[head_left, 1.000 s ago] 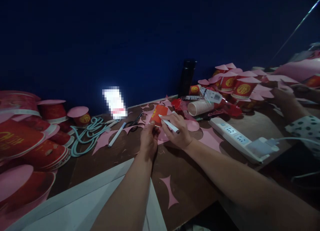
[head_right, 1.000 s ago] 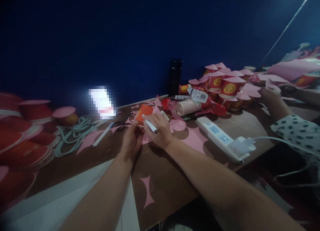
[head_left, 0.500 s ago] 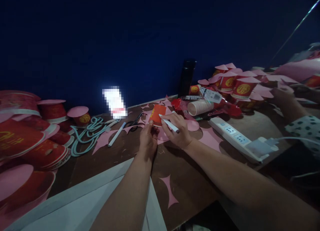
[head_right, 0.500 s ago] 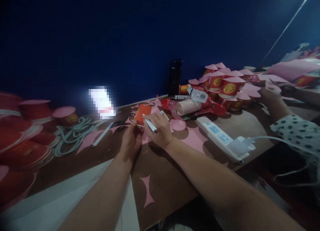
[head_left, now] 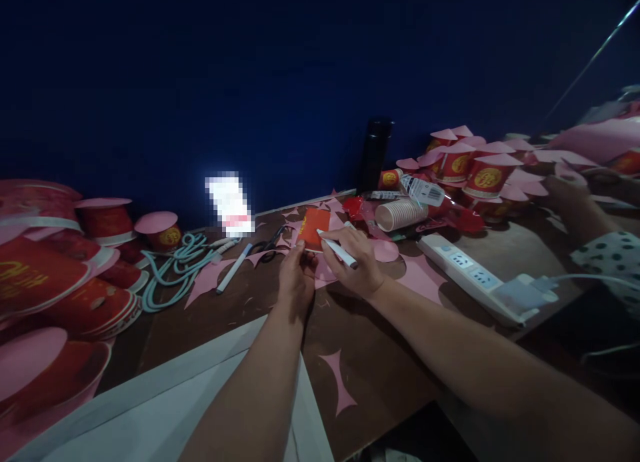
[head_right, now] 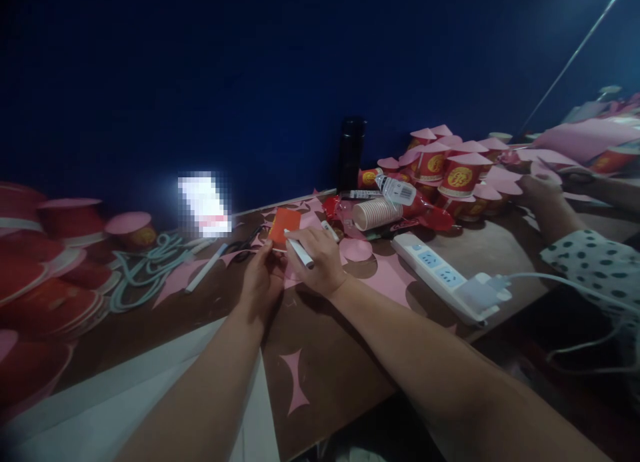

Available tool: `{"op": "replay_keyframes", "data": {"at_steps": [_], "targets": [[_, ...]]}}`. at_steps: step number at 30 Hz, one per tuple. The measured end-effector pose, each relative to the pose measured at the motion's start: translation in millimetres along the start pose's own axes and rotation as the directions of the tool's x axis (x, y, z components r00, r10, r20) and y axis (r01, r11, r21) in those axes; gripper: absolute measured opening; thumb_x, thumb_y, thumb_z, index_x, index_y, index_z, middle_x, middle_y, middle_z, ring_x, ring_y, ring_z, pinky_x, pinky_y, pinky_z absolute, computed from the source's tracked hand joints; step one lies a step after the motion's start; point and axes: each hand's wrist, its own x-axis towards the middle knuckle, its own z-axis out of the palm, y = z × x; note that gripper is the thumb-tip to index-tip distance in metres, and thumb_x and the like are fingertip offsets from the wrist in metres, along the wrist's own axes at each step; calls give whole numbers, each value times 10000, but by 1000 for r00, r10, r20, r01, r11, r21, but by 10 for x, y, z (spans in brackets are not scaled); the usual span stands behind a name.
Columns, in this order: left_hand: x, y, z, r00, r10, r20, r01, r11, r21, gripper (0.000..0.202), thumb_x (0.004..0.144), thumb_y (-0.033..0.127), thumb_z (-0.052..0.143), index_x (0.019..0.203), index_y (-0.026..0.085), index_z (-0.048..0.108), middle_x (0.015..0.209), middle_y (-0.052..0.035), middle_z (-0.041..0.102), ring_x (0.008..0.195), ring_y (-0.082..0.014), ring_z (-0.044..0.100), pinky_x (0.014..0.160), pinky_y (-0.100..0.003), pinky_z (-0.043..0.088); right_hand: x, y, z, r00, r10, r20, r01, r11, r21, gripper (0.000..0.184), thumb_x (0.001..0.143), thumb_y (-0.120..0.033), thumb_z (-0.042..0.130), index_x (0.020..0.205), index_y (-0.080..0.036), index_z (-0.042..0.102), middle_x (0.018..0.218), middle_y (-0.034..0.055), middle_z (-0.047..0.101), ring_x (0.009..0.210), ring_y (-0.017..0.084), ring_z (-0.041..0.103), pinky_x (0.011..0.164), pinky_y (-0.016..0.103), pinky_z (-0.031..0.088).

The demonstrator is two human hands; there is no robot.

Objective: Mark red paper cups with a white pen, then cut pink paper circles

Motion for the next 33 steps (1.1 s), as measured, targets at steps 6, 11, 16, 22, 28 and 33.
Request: {"op": "replay_keyframes", "data": {"at_steps": [6,11,16,22,28,33], "targets": [[9,-3,-16,1000,1,6,-1,1000,8,133,659,154,709,727,138,596,608,32,584,516,-41,522,556,-175,424,1,-10,-2,1000,3,-3,-3,1000,16,165,859,-216,530,1014,-209,584,948,56,671,891,199,603,804,357,425],[-10,15,12,999,-11,-38,11,1000,1,84,695,141,675,713,144,593,566,42,564,484,-42,507,528,-172,419,7,8,-17,997,41,-71,-35,997,75,170,863,-218,528,1025,-216,580,952,59,661,893,196,604,816,360,449],[-31,39,47,998,-39,-56,38,999,-30,61,750,118,619,709,143,582,545,41,562,462,-39,498,495,-160,414,18,60,-14,982,117,-145,-99,987,125,147,855,-225,546,996,-214,586,933,59,649,878,198,605,797,357,471],[-19,50,35,996,-70,-57,68,997,-40,69,765,124,603,706,146,573,530,38,550,456,-43,499,487,-158,422,14,40,-12,985,103,-135,-84,986,141,161,857,-224,544,1011,-214,588,932,62,647,876,197,603,801,363,475],[-10,34,21,998,-53,-29,53,998,-16,56,739,132,632,721,147,581,548,41,552,459,-39,498,492,-158,420,8,21,-12,991,77,-112,-63,990,128,165,863,-225,537,1017,-217,594,928,60,656,865,190,605,794,356,466],[-20,26,22,999,-45,-3,45,999,6,88,704,135,662,738,151,583,585,40,569,475,-36,502,501,-160,408,12,28,-9,993,60,-105,-47,991,123,171,867,-226,533,1024,-221,600,945,62,666,883,193,612,798,360,464]]}}
